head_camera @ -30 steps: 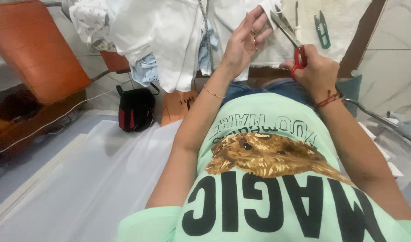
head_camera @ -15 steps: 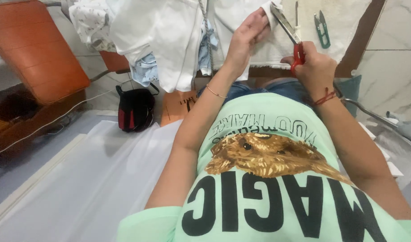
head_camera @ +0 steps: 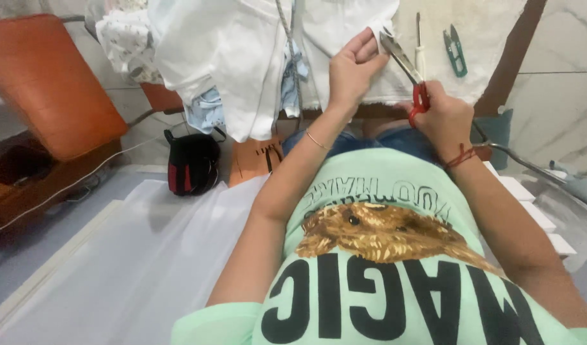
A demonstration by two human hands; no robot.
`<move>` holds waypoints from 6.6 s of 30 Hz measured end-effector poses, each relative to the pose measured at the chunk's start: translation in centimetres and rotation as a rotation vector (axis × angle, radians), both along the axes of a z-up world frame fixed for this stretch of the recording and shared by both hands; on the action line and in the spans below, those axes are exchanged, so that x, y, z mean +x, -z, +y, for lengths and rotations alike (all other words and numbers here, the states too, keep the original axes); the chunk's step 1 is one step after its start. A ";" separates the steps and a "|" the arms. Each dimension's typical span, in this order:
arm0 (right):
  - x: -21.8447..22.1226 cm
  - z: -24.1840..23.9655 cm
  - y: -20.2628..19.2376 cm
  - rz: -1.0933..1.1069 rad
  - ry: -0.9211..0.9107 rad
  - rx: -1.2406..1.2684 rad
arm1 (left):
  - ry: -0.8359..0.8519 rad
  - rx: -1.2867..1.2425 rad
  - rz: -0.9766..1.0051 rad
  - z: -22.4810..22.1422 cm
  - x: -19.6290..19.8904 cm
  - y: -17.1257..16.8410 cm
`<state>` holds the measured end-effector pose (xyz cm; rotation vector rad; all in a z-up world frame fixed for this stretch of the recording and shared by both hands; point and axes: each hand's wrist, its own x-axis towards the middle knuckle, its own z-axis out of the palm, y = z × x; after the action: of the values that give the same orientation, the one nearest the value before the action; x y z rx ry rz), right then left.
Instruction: Trimming loose threads from white garments using scissors
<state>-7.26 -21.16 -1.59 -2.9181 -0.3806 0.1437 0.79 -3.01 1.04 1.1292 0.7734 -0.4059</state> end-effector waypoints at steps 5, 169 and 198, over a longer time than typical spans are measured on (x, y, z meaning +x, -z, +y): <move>-0.9 0.0 0.5 0.023 0.023 -0.088 | 0.063 0.069 -0.070 -0.7 -1.3 2.3; 7.9 1.0 -7.0 0.027 0.160 0.949 | 0.148 -0.638 -0.089 0.5 -2.6 3.1; 7.6 3.7 -5.2 0.521 0.480 1.205 | 0.105 -0.124 -0.302 0.8 -2.3 3.9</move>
<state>0.32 -17.50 3.59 -1.6210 0.2620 0.4087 -1.48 -2.22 -2.87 1.0861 0.4203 -0.3551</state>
